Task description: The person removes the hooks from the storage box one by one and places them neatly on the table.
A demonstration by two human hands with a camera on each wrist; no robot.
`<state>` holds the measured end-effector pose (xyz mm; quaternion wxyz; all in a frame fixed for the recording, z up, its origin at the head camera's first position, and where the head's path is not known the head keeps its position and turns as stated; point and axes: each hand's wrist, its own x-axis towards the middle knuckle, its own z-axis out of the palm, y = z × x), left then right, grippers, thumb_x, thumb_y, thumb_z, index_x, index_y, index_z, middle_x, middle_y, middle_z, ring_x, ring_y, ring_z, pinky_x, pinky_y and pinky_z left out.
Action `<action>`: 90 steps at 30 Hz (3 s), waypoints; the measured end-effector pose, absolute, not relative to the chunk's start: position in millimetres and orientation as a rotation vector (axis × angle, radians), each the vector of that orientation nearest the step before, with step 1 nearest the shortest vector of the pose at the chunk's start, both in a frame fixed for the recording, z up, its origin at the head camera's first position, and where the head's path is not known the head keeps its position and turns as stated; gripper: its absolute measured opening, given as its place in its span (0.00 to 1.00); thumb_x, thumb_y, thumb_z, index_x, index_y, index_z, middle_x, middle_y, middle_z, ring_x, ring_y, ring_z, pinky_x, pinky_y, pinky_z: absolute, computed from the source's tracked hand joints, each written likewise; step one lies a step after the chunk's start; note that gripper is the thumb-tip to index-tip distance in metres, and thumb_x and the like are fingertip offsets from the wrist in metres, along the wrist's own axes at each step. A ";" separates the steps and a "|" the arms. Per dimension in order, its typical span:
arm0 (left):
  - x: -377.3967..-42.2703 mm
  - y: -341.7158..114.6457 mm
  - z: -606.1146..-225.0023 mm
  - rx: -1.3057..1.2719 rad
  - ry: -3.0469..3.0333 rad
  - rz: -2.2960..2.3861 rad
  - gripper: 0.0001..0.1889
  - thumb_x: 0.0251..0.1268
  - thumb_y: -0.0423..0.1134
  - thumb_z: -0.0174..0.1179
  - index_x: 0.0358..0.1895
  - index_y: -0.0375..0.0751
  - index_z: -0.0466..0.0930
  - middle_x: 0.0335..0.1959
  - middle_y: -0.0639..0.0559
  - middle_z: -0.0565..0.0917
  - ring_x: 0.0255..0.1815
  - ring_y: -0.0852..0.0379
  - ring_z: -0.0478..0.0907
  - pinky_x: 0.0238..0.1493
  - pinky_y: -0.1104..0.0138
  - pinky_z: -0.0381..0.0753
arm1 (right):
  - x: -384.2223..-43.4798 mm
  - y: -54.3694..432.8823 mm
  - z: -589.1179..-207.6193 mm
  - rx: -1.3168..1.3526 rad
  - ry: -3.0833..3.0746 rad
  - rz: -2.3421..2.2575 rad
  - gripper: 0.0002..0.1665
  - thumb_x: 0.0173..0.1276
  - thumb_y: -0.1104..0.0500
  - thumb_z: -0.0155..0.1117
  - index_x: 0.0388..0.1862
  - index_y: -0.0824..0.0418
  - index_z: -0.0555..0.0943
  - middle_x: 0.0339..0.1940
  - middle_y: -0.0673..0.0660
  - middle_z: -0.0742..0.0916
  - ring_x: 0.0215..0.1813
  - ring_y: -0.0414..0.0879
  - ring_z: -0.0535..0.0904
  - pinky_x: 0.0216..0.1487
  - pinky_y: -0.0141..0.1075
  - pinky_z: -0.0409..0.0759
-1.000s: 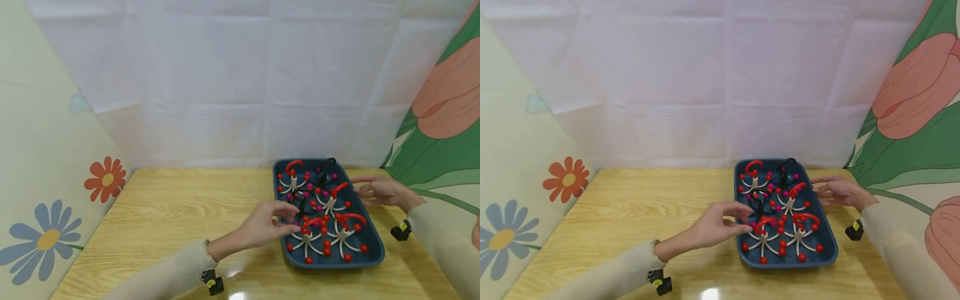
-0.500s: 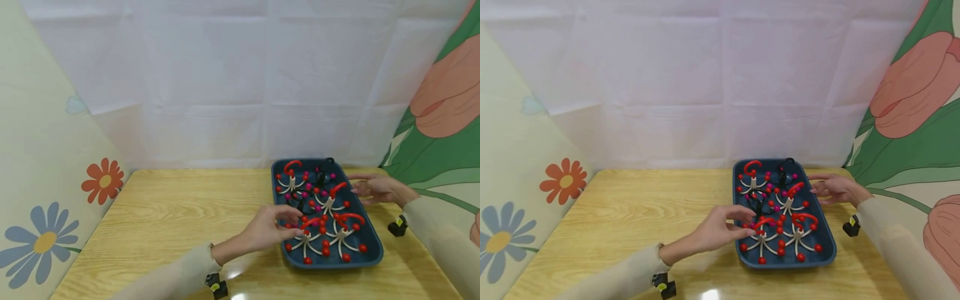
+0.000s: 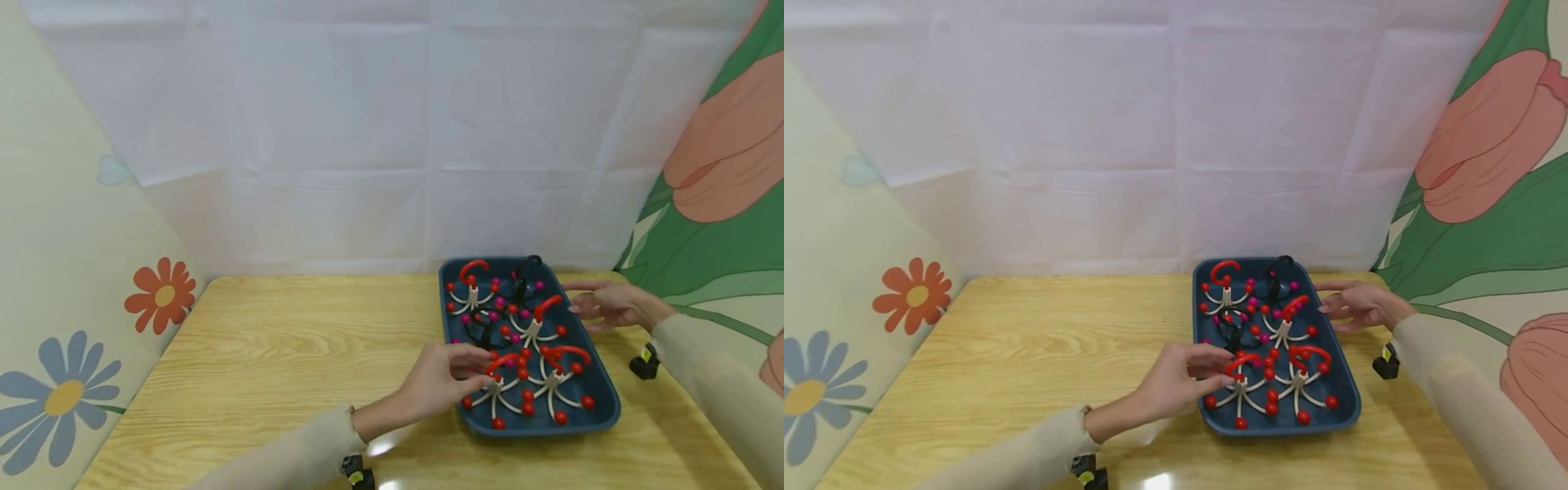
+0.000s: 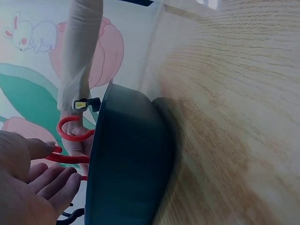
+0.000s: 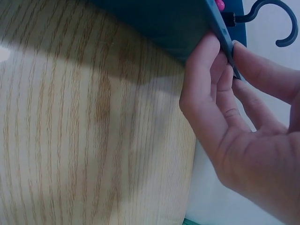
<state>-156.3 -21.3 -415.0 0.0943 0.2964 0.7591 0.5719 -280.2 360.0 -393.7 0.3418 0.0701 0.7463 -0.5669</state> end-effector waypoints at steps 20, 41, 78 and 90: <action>-156.1 -15.6 -423.3 0.848 2.333 1.714 0.11 0.68 0.34 0.71 0.51 0.37 0.92 0.43 0.44 0.94 0.38 0.56 0.93 0.30 0.79 0.81 | -278.7 356.8 -392.4 0.217 1.932 -1.490 0.50 0.79 0.64 0.61 0.89 0.58 0.45 0.46 0.48 0.88 0.51 0.42 0.86 0.47 0.38 0.87; -151.4 -15.7 -420.3 0.875 2.372 1.767 0.11 0.69 0.34 0.70 0.51 0.38 0.92 0.41 0.45 0.94 0.37 0.57 0.93 0.28 0.79 0.77 | -278.6 358.0 -392.2 0.202 1.936 -1.486 0.51 0.78 0.64 0.63 0.89 0.58 0.44 0.47 0.47 0.88 0.49 0.42 0.86 0.48 0.39 0.88; -155.6 -42.5 -364.6 0.868 2.340 1.929 0.14 0.70 0.36 0.70 0.55 0.35 0.90 0.47 0.41 0.93 0.36 0.67 0.91 0.41 0.76 0.86 | -277.7 358.5 -392.3 0.188 1.936 -1.490 0.49 0.81 0.65 0.59 0.89 0.58 0.43 0.46 0.47 0.88 0.48 0.39 0.88 0.51 0.40 0.89; -164.8 -68.3 -344.3 0.821 2.414 1.984 0.11 0.69 0.37 0.71 0.51 0.39 0.92 0.44 0.43 0.94 0.27 0.67 0.87 0.29 0.74 0.81 | -277.7 358.5 -392.1 0.190 1.950 -1.483 0.49 0.81 0.64 0.59 0.89 0.59 0.43 0.46 0.47 0.88 0.49 0.39 0.88 0.52 0.40 0.89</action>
